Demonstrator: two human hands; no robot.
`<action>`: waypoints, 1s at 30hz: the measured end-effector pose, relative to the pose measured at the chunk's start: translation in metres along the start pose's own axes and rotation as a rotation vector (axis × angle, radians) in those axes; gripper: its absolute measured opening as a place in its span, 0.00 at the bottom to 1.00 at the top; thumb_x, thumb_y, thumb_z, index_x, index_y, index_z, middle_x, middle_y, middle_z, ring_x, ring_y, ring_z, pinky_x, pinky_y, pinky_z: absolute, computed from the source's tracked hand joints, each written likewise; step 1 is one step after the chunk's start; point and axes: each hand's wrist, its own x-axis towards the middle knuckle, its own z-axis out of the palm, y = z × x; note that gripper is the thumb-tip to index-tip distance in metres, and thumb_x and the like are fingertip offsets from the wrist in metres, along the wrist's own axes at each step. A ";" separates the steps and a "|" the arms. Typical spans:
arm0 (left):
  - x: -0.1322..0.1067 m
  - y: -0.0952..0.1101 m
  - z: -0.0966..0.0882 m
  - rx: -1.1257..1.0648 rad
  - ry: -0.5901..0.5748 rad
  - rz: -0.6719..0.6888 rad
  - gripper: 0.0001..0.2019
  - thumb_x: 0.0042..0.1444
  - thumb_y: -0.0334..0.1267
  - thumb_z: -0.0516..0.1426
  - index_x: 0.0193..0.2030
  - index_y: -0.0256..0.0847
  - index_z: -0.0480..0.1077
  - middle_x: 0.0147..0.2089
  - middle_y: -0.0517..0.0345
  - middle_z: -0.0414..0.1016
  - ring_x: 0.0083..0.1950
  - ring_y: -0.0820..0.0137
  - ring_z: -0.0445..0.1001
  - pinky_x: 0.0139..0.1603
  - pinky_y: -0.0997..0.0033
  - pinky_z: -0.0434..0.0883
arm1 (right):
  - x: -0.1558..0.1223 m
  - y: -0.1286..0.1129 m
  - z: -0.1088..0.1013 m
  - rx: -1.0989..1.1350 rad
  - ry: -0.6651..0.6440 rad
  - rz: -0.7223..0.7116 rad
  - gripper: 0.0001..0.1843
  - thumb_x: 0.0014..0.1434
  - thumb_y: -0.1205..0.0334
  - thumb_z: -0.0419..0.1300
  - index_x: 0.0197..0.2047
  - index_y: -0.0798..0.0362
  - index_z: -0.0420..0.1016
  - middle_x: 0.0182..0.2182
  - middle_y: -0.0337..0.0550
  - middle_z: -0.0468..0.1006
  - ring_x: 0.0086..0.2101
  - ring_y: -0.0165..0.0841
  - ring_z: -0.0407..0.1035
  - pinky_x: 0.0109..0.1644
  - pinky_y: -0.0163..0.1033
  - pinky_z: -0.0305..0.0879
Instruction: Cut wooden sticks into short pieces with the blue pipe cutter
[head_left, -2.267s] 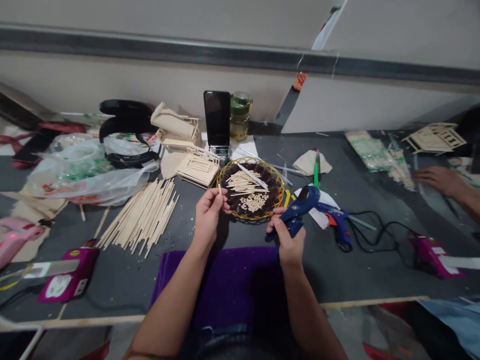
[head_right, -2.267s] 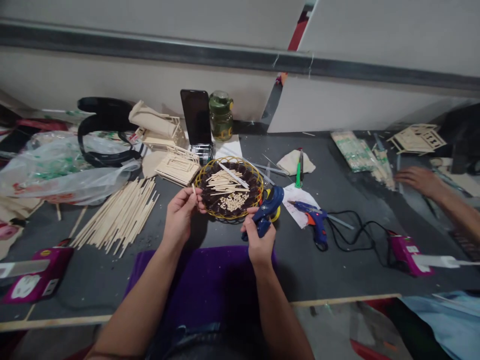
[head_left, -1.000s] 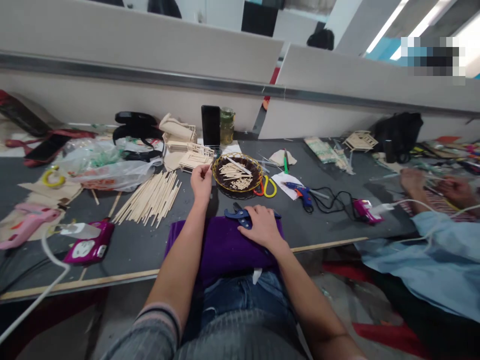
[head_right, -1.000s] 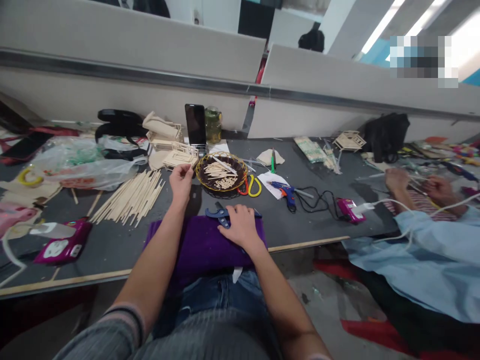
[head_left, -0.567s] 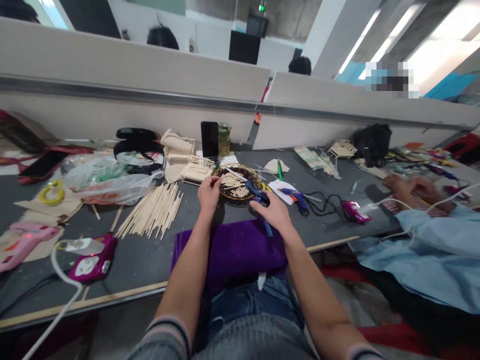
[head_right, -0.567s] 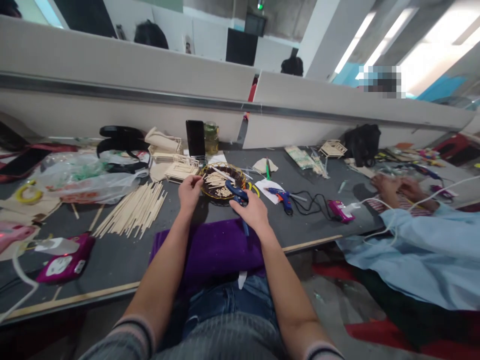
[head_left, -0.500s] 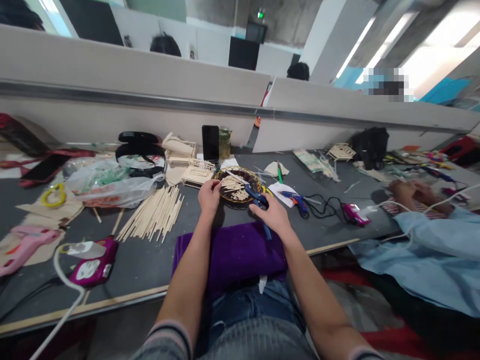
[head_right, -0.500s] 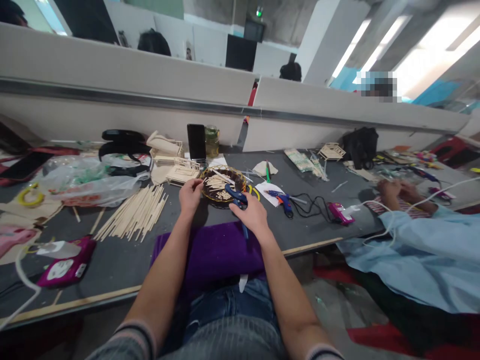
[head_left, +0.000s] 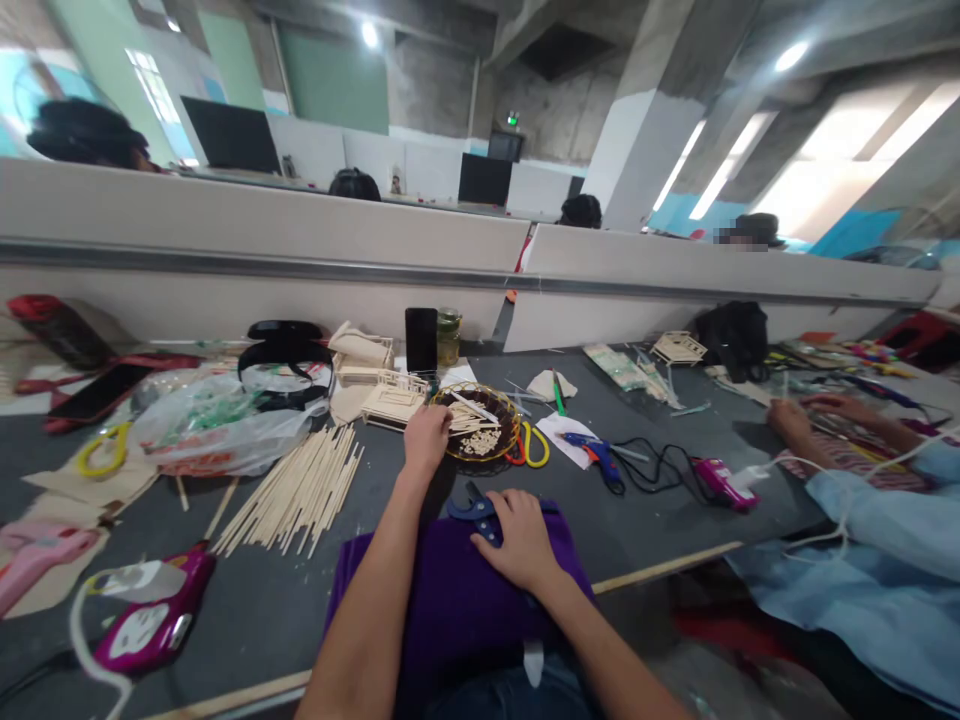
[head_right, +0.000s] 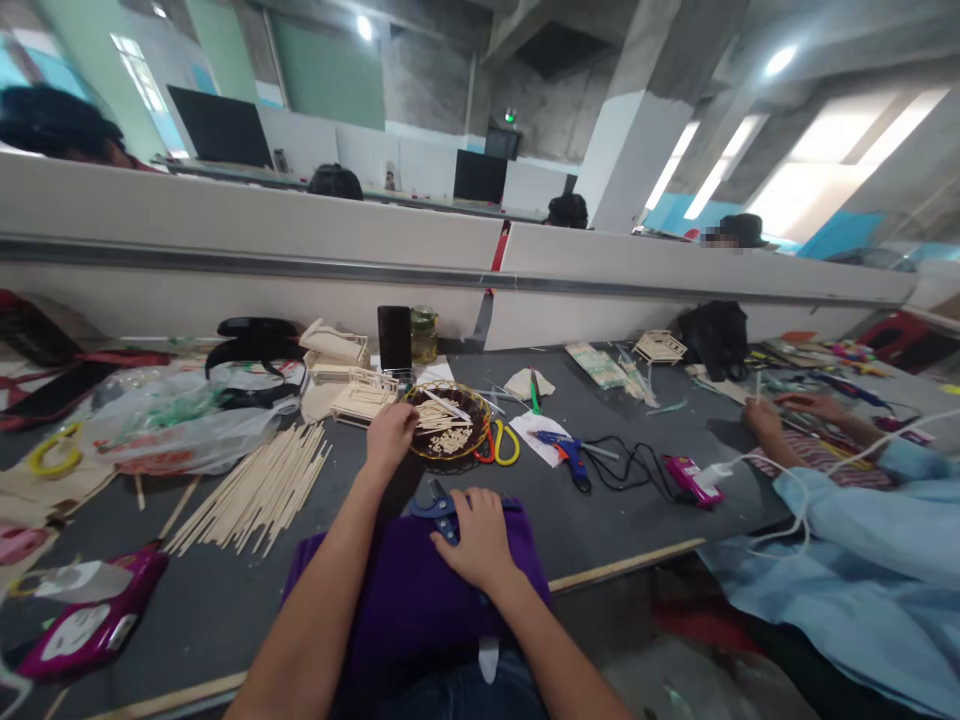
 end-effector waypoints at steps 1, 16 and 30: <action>0.009 0.001 0.004 0.016 -0.030 0.028 0.08 0.54 0.28 0.55 0.29 0.44 0.72 0.34 0.51 0.77 0.43 0.59 0.72 0.45 0.62 0.67 | 0.000 0.001 0.000 0.011 0.008 0.005 0.26 0.51 0.50 0.66 0.51 0.54 0.71 0.41 0.51 0.74 0.43 0.46 0.67 0.50 0.50 0.63; 0.000 0.002 -0.003 0.036 0.258 -0.094 0.08 0.59 0.36 0.52 0.36 0.42 0.72 0.37 0.54 0.75 0.38 0.64 0.72 0.40 0.66 0.68 | 0.012 0.019 -0.037 0.270 0.099 0.037 0.29 0.51 0.49 0.66 0.53 0.53 0.72 0.42 0.49 0.77 0.43 0.44 0.70 0.50 0.48 0.66; -0.017 0.015 0.001 -0.096 0.327 0.051 0.08 0.61 0.34 0.53 0.42 0.44 0.74 0.40 0.53 0.76 0.42 0.66 0.75 0.46 0.67 0.71 | 0.281 0.126 -0.063 -0.124 -0.287 0.182 0.28 0.55 0.42 0.59 0.49 0.56 0.75 0.46 0.56 0.79 0.45 0.47 0.73 0.44 0.42 0.64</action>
